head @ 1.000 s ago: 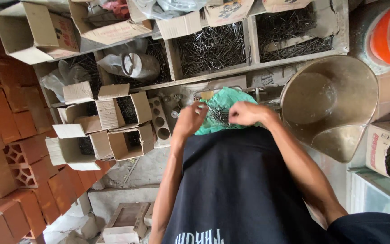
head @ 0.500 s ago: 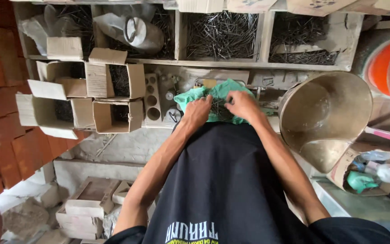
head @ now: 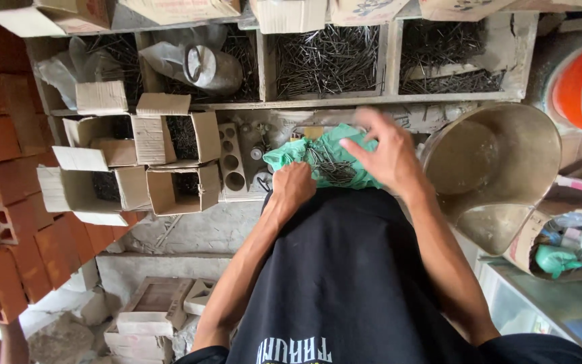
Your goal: Bagging nails from a storage bin into a plastic bag
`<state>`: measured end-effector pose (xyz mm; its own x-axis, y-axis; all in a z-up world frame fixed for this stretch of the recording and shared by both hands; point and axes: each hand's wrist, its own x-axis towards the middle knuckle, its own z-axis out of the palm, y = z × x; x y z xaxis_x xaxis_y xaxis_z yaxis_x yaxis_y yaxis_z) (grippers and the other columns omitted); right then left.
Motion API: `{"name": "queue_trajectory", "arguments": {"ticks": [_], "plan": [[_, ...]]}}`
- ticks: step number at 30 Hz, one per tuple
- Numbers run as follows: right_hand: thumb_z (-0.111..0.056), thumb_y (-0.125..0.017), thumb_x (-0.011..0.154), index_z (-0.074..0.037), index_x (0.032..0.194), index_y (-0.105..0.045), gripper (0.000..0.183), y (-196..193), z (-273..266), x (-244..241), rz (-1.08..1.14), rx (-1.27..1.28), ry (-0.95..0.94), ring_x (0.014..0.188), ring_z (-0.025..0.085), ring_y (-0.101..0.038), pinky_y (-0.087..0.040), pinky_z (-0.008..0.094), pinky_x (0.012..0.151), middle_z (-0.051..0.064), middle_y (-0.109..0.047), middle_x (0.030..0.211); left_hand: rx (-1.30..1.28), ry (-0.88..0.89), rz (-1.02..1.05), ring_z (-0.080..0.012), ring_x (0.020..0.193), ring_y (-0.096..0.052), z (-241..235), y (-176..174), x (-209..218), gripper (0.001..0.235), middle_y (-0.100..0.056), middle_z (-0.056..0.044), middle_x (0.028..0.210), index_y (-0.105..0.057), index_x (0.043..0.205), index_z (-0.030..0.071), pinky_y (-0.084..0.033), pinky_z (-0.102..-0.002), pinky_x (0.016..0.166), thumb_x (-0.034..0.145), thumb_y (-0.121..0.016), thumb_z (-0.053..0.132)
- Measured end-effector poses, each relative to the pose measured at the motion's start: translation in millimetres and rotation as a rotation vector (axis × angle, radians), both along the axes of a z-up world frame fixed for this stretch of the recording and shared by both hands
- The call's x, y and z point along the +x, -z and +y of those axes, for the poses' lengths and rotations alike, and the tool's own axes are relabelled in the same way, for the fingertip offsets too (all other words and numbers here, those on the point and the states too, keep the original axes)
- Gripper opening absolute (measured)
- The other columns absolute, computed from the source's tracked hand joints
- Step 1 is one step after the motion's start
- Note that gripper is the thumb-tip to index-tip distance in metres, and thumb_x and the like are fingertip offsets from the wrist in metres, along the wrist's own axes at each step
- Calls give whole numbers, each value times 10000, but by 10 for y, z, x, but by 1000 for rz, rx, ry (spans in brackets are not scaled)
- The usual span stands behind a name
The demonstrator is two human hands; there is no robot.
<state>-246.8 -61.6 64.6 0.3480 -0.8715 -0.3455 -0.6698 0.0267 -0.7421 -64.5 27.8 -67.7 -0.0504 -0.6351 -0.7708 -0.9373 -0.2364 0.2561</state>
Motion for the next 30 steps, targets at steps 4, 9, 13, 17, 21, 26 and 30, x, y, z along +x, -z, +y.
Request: {"name": "queue_trajectory", "arguments": {"ticks": [4, 9, 13, 17, 21, 26, 30], "plan": [[-410, -757, 937, -92, 1533, -402, 764, -112, -160, 34, 289, 228, 17, 1138, 390, -635, -556, 542, 932, 299, -518, 1347, 56, 13, -29, -417, 953, -763, 86, 87, 57, 329, -784, -206, 929, -779, 979, -13, -619, -546, 780, 823, -612, 224], [-299, -742, 902, -33, 1257, -647, 454, 1200, 312, -266, 242, 314, -230, 1118, 467, -663, -541, 583, 911, 254, -693, 1102, 71, -42, -36, -444, 982, -751, 68, -177, 198, 362, -779, -212, 963, -769, 1011, -12, -605, -557, 827, 818, -561, 212], [-310, -762, 858, -144, 1194, -625, 399, 1501, 464, -305, 311, 325, -319, 1171, 418, -648, -535, 565, 956, 180, -714, 1093, 90, -63, -5, -475, 1008, -735, -89, -585, 283, 388, -774, -234, 970, -771, 1015, -8, -581, -600, 858, 830, -581, 276], [-329, -703, 893, -151, 1084, -652, 267, 1569, 415, -267, 328, 266, -294, 1090, 389, -673, -552, 560, 895, 133, -714, 982, -78, -266, 102, -460, 967, -732, -415, -1230, 292, 463, -760, -177, 900, -676, 1122, 39, -565, -615, 870, 887, -557, 420], [-321, -652, 926, -128, 1116, -694, 274, 2003, 522, -289, 398, 197, -367, 1028, 419, -695, -566, 581, 816, 150, -721, 986, -136, -321, 148, -419, 1004, -724, -438, -1065, 264, 520, -751, -107, 932, -628, 1244, 95, -567, -589, 914, 941, -567, 513], [-413, -613, 921, -180, 1164, -673, 342, 2198, 614, -383, 489, 145, -472, 1121, 397, -680, -566, 571, 889, 140, -703, 1159, -58, -255, 112, -470, 1013, -720, -96, 260, 110, 442, -754, -205, 989, -719, 1100, 75, -575, -597, 879, 943, -585, 467], [-419, -624, 864, -160, 942, -666, 274, 2013, 567, -337, 439, 60, -499, 1025, 388, -705, -567, 561, 828, 113, -689, 993, -46, -236, 55, -465, 1009, -729, -192, 463, 73, 437, -752, -206, 994, -748, 1047, 72, -581, -588, 877, 962, -550, 452]]}}
